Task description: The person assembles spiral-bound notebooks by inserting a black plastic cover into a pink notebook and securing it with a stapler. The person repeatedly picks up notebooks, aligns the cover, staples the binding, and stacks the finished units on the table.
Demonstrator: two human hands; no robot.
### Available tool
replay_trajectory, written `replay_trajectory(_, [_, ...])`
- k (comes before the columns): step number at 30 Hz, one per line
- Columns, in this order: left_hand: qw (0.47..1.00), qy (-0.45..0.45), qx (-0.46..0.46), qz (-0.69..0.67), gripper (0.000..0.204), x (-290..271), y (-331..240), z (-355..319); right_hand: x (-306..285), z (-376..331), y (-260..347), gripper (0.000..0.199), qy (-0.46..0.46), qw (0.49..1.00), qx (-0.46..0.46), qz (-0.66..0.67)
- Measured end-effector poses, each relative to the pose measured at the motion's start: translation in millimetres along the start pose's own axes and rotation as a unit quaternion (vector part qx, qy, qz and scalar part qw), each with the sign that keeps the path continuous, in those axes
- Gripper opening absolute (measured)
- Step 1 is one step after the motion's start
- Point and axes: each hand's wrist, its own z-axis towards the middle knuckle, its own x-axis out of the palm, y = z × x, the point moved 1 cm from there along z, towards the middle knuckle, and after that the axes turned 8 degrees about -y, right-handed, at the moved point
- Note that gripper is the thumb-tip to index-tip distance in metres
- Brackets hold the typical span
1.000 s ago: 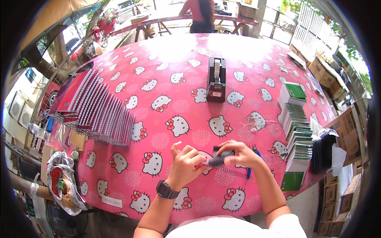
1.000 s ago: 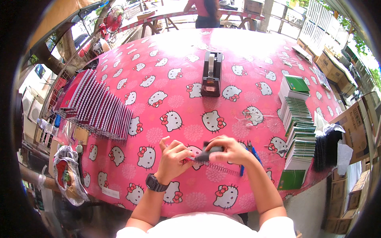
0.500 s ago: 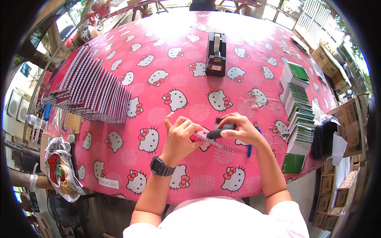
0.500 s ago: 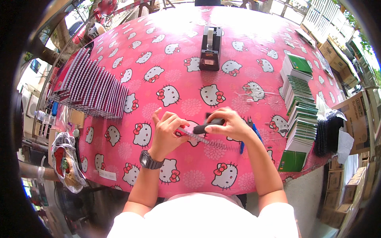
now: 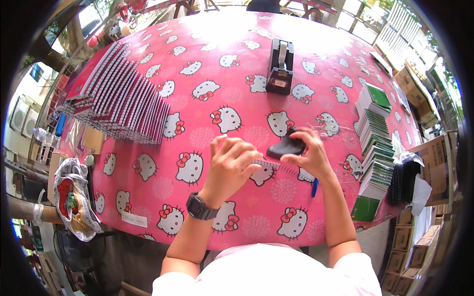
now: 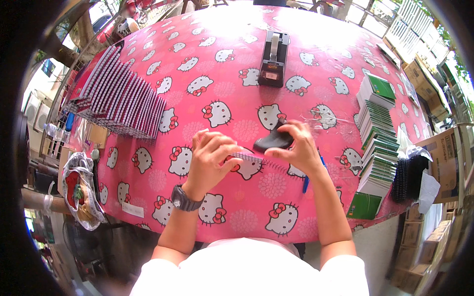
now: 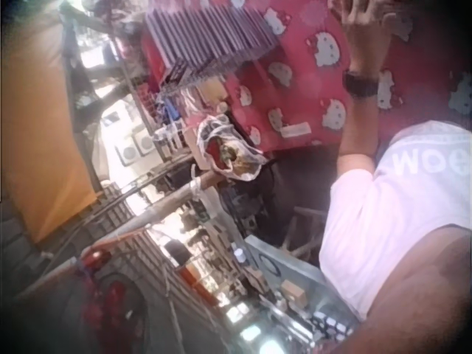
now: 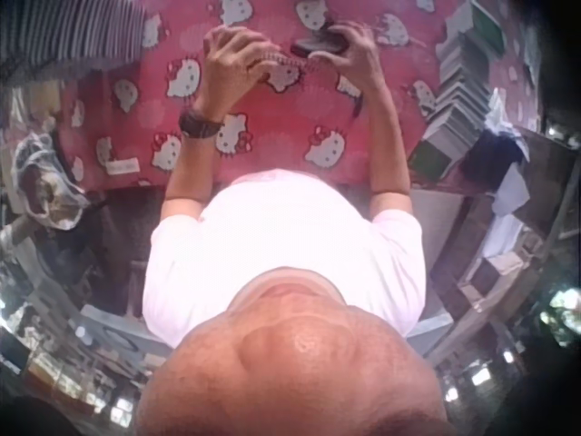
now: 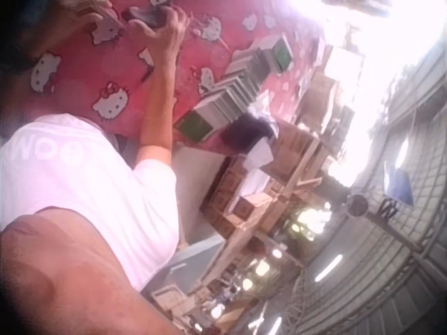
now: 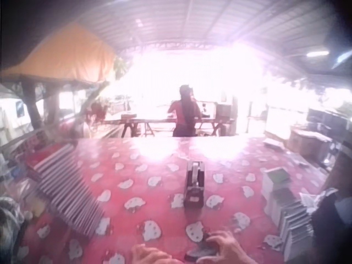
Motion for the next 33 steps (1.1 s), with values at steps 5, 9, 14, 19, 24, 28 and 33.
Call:
replay_trajectory(5, [0.966, -0.038, -0.195, -0.166, 0.058, 1.7, 24.1, -1.5, 16.2, -5.8, -11.9, 0.076, -0.009, 0.993, -0.003, -0.120])
replay_trajectory(9, [0.867, -0.023, -0.337, -0.367, 0.050, 13.9, 44.3, -14.2, 15.6, 2.8, -16.6, 0.070, -0.016, 0.998, 0.033, -0.041])
replay_trajectory(14, [0.840, 0.034, -0.307, -0.446, 0.027, 35.9, 52.2, -22.2, -5.8, 2.0, -35.6, 0.057, -0.020, 0.937, 0.162, 0.310])
replay_trajectory(19, [0.760, 0.058, -0.313, -0.566, 0.026, 35.7, 49.2, -30.0, -14.6, 1.8, 12.8, 0.057, 0.286, 0.872, 0.040, 0.396])
replay_trajectory(24, [0.730, 0.057, -0.351, -0.584, 0.028, 41.0, 39.1, -25.1, -10.0, -2.2, 9.4, 0.045, 0.184, 0.919, 0.091, 0.335])
replay_trajectory(28, [0.723, 0.055, -0.348, -0.595, 0.028, 41.5, 51.5, -33.7, -1.3, -5.2, 23.4, 0.046, 0.194, 0.949, 0.077, 0.236])
replay_trajectory(33, [0.712, 0.044, -0.367, -0.597, 0.027, 42.3, 55.9, -34.1, 1.5, -3.8, 28.0, 0.046, 0.152, 0.845, 0.070, 0.508])
